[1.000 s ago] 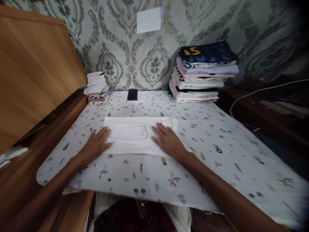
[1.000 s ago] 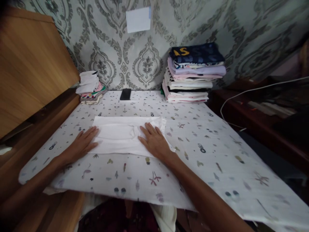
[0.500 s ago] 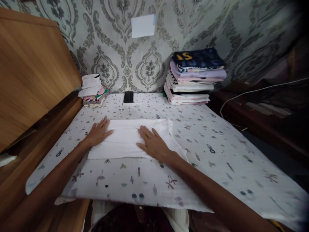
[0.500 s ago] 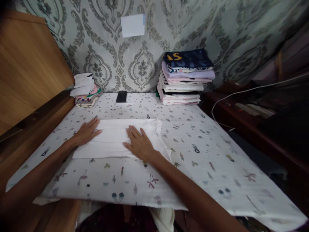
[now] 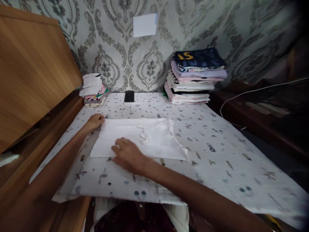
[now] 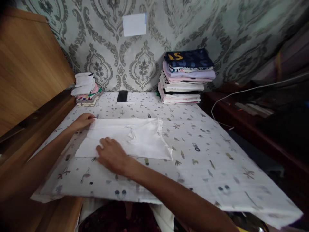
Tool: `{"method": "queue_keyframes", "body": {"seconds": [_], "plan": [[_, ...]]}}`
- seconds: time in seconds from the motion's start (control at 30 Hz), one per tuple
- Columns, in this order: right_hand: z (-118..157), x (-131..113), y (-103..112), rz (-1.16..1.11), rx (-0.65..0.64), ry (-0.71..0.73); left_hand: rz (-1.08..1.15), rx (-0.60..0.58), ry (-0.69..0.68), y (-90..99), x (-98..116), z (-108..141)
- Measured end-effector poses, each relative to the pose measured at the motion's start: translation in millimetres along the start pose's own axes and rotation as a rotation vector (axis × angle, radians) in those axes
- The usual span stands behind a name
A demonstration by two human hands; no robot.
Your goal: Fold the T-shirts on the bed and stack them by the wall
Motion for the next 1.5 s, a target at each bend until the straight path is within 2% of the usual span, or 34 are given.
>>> {"method": "queue_keyframes", "body": {"seconds": [0.07, 0.17, 0.3, 0.47, 0.6, 0.7, 0.8, 0.93, 1.07, 1.2, 1.27, 1.37, 1.5], "plan": [[-19, -25, -7, 0.003, 0.005, 0.071, 0.025, -0.016, 0.037, -0.1, 1, -4], [-42, -43, -17, 0.02, 0.012, 0.036, 0.071, -0.031, 0.068, -1.6, 4, -3], [-58, -49, -23, 0.048, 0.003, 0.0, 0.152, -0.02, 0.082, -0.3, 8, 1], [-60, -42, -17, -0.021, -0.005, -0.086, 0.313, -0.013, 0.101, 8.1, 20, 9], [-49, -24, -4, -0.293, 0.076, -0.347, 0.544, -0.015, 0.124, 23.5, 41, 19], [-29, -9, 8, -0.636, 0.267, -0.539, 0.639, -0.061, 0.075, 35.6, 65, 23], [-1, 3, 14, -1.042, 0.454, -0.623, 0.72, -0.172, 0.022, 38.7, 93, 21], [39, 15, 9, -1.416, 0.56, -0.73, 0.772, -0.279, -0.03, 21.2, 131, 13], [70, 21, 0, -1.627, 0.581, -0.881, 0.707, -0.414, 0.023, -21.5, 161, 8], [82, 24, 0, -1.863, 0.551, -1.002, 0.579, -0.487, 0.033, -57.1, 175, 7], [83, 27, 2, -1.939, 0.547, -1.031, 0.514, -0.499, 0.01, -62.8, 175, 5], [80, 32, 5, -1.947, 0.491, -1.068, 0.406, -0.515, -0.065, -59.7, 173, 0], [75, 37, 3, -1.866, 0.427, -1.099, 0.249, -0.42, -0.249, -51.5, 174, -12]]}}
Point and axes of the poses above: each hand's wrist, its own z-axis away from the middle knuckle, its own y-axis out of the back of the hand, x = y × z, the point moved 3 cm from there along -z, towards the middle knuckle, and after that the axes turned 2 degrees about x, right-handed, at the moved point
